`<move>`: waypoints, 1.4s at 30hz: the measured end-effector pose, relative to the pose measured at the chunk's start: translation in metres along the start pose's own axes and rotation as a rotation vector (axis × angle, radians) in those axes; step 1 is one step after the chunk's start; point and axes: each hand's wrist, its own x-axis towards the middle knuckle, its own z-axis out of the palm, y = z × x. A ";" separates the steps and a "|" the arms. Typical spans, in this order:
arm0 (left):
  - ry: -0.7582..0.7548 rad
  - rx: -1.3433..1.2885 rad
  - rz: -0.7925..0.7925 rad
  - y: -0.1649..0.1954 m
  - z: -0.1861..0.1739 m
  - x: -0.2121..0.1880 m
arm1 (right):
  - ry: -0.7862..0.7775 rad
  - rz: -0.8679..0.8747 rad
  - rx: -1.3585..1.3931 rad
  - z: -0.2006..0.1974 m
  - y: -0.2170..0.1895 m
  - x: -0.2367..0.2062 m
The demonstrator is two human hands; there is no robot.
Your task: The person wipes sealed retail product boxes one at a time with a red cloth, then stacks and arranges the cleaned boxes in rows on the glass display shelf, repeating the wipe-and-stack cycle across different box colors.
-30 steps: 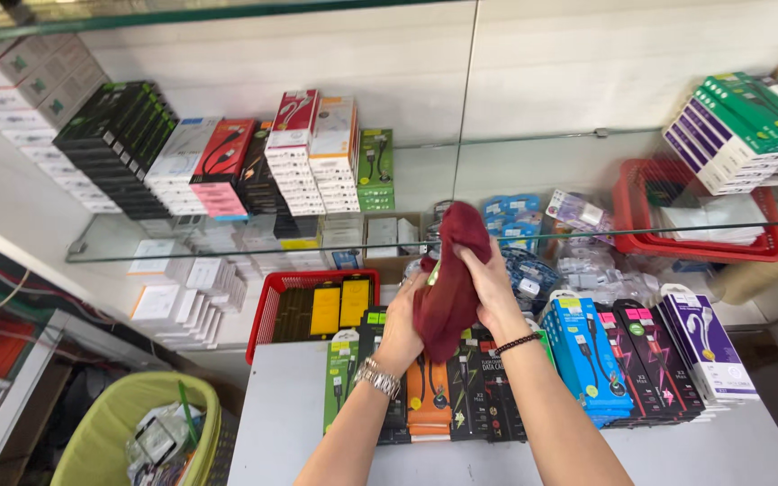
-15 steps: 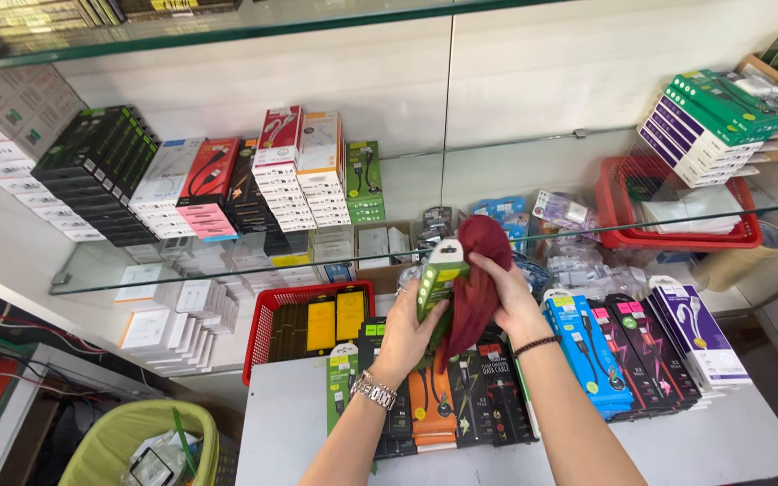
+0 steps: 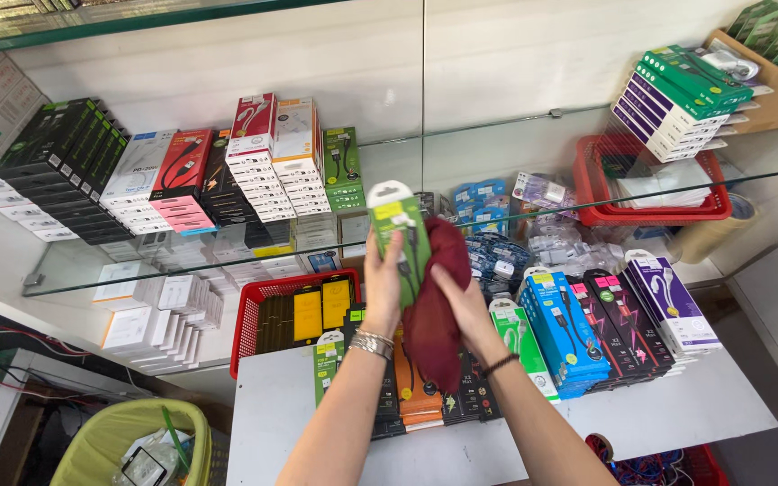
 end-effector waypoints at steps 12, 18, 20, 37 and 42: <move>-0.102 -0.507 -0.534 -0.032 -0.020 -0.013 | -0.152 -0.193 -0.408 0.006 -0.045 -0.002; -0.191 -0.768 -0.487 -0.040 -0.013 -0.013 | -0.085 -0.554 -0.871 0.062 -0.029 -0.017; -0.174 -0.693 -0.479 -0.034 -0.025 -0.014 | -0.116 -0.597 -0.839 0.059 -0.016 -0.033; -0.065 -0.053 -0.261 -0.012 -0.034 -0.020 | -0.115 -0.650 -0.799 0.043 -0.006 0.013; 0.006 0.153 -0.061 -0.016 -0.035 -0.020 | -0.156 0.170 0.177 0.032 -0.024 0.027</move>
